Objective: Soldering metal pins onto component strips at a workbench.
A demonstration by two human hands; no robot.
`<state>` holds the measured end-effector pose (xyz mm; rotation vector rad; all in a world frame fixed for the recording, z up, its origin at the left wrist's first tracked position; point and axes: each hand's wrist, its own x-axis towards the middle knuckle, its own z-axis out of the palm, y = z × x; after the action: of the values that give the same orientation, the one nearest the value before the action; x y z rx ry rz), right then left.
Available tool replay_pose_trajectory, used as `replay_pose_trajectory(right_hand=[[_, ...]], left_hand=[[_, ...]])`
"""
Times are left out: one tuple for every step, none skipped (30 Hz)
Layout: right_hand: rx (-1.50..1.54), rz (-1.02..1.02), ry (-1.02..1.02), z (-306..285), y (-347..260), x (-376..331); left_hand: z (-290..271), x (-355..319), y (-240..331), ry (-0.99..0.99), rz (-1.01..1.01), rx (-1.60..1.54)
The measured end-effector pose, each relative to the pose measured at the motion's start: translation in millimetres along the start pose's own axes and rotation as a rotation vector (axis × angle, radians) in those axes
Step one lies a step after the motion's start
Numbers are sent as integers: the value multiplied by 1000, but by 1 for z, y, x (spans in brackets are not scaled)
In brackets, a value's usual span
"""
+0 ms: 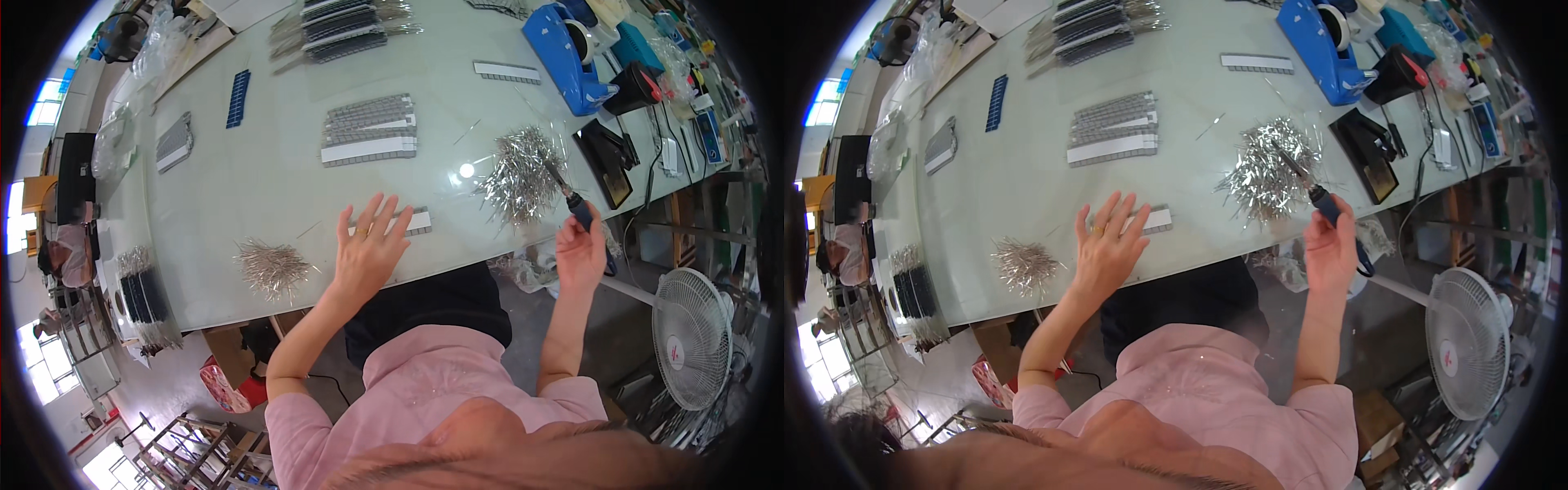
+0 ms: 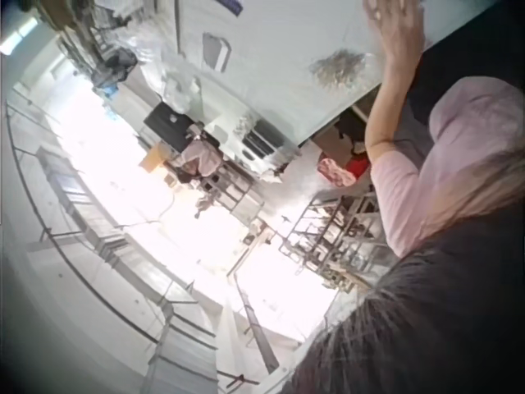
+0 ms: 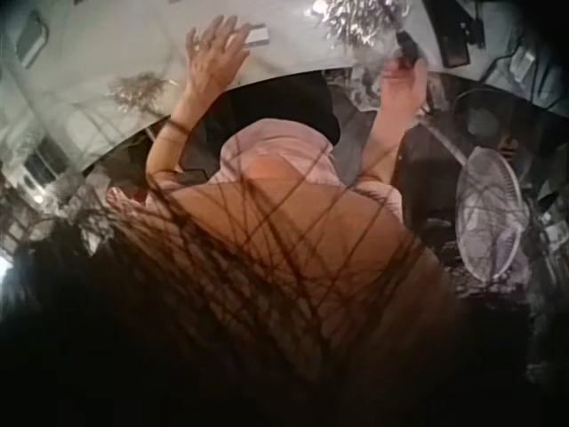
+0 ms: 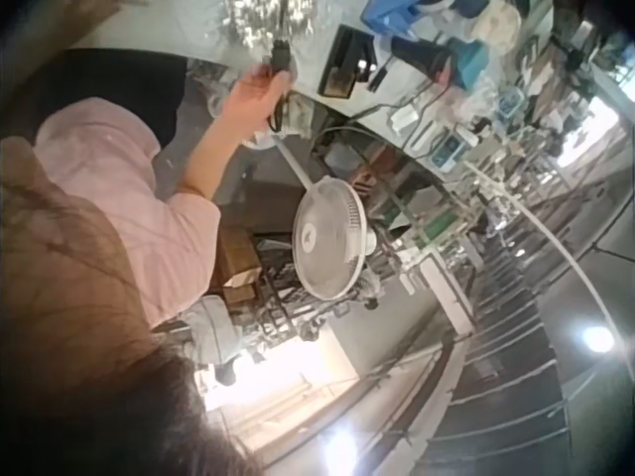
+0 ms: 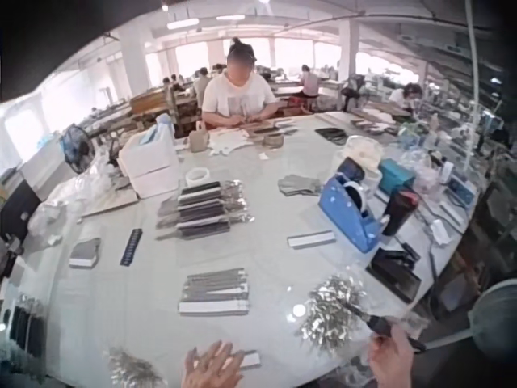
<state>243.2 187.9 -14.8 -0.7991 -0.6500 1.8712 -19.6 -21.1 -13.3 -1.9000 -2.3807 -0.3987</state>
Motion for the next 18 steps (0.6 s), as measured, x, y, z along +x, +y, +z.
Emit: replay_pose_trajectory(right_hand=[[107, 29, -73, -1, 5, 0], [214, 58, -147, -1, 8, -1], [266, 89, -66, 16, 10, -3], [259, 86, -65, 22, 13, -5], [300, 117, -81, 26, 15, -6], [342, 147, -95, 29, 17, -8], [342, 161, -61, 29, 19, -10], [338, 156, -59, 28, 21, -11], [300, 130, -75, 26, 22, -15], [261, 105, -92, 25, 23, -18], [231, 64, -91, 26, 24, -21], [230, 62, -88, 26, 25, -23], [81, 0, -78, 25, 27, -24], [-68, -60, -68, 24, 28, -26], [-106, -88, -96, 23, 29, -27], [-102, -85, -95, 22, 31, -29], [-304, -167, -32, 23, 34, -32], [-510, -246, 28, 27, 35, -35]], left_hand=[[0, 2, 8, 1, 1, -10], [0, 6, 17, -15, -11, -63], [2, 8, 24, -31, -28, -111], [8, 12, 30, -60, -4, -114], [11, 16, 37, -57, -3, -120], [12, 21, 45, -62, -17, -140], [14, 25, 50, -67, -32, -159], [16, 28, 53, -66, -28, -165], [19, 32, 55, -46, -55, -144], [21, 34, 57, -25, -83, -122], [23, 34, 57, -26, -78, -127], [24, 33, 56, -46, -99, -136], [25, 32, 56, -66, -121, -145], [24, 30, 58, -67, -122, -145], [23, 27, 63, -89, -125, -164], [22, 24, 68, -110, -130, -183], [22, 20, 74, -114, -132, -178], [22, 15, 80, -115, -167, -206]])
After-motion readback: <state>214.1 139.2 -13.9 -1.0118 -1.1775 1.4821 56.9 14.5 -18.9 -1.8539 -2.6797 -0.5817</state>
